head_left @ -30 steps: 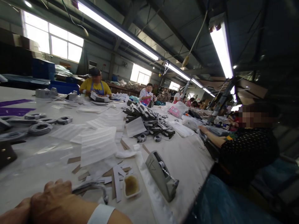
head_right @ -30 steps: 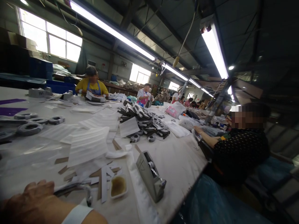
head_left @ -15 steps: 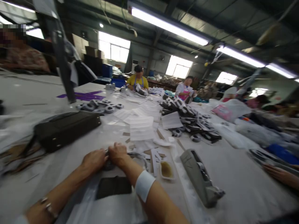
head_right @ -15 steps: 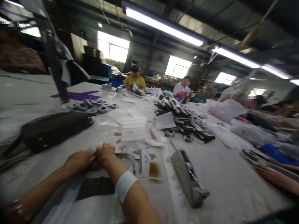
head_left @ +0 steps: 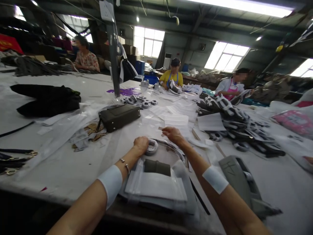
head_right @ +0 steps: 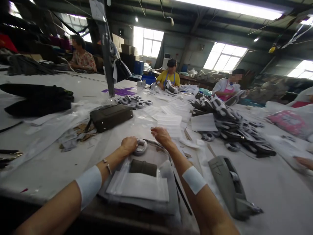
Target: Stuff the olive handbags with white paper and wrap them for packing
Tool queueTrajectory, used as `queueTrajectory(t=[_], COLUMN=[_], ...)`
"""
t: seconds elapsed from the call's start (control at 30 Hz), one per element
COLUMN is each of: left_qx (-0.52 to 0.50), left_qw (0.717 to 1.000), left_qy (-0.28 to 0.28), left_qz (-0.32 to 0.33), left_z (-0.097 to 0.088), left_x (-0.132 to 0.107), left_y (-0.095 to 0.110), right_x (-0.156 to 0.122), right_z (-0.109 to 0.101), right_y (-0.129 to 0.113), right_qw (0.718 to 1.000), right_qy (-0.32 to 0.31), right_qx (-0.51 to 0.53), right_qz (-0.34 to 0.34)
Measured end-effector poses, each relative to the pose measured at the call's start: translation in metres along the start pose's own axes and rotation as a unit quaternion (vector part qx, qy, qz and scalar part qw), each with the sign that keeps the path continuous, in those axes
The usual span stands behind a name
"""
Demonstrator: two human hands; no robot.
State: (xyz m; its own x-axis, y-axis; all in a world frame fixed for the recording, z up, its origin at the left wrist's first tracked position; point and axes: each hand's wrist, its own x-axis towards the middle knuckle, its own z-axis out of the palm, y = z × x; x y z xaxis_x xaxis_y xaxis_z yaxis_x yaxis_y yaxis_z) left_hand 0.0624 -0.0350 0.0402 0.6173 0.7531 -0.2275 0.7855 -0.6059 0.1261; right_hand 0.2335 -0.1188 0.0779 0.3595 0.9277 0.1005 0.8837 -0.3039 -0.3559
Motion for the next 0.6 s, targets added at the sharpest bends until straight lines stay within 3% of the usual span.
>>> queueTrajectory(t=[0.13,0.23,0.4,0.6], left_qx=[0.009,0.013,0.018,0.014], left_qw=[1.000,1.000,1.000,1.000], left_qy=[-0.013,-0.015,-0.015,-0.005], left_qz=[0.000,0.002,-0.002,-0.008], left_z=[0.000,-0.003,-0.006,-0.001], left_x=[0.005,0.006,0.007,0.007], left_y=[0.002,0.003,0.004,0.001], right_x=[-0.031,-0.061,-0.094,-0.089], right_z=[-0.058,-0.076,-0.051,-0.010], right_y=[0.037,0.060,0.081,0.097], right_qw=[0.998,0.992,0.979,0.966], right_qy=[0.020,0.011,-0.069,-0.105], right_qx=[-0.012,-0.049,-0.116,-0.170], right_qz=[0.059,0.114,0.153,0.167])
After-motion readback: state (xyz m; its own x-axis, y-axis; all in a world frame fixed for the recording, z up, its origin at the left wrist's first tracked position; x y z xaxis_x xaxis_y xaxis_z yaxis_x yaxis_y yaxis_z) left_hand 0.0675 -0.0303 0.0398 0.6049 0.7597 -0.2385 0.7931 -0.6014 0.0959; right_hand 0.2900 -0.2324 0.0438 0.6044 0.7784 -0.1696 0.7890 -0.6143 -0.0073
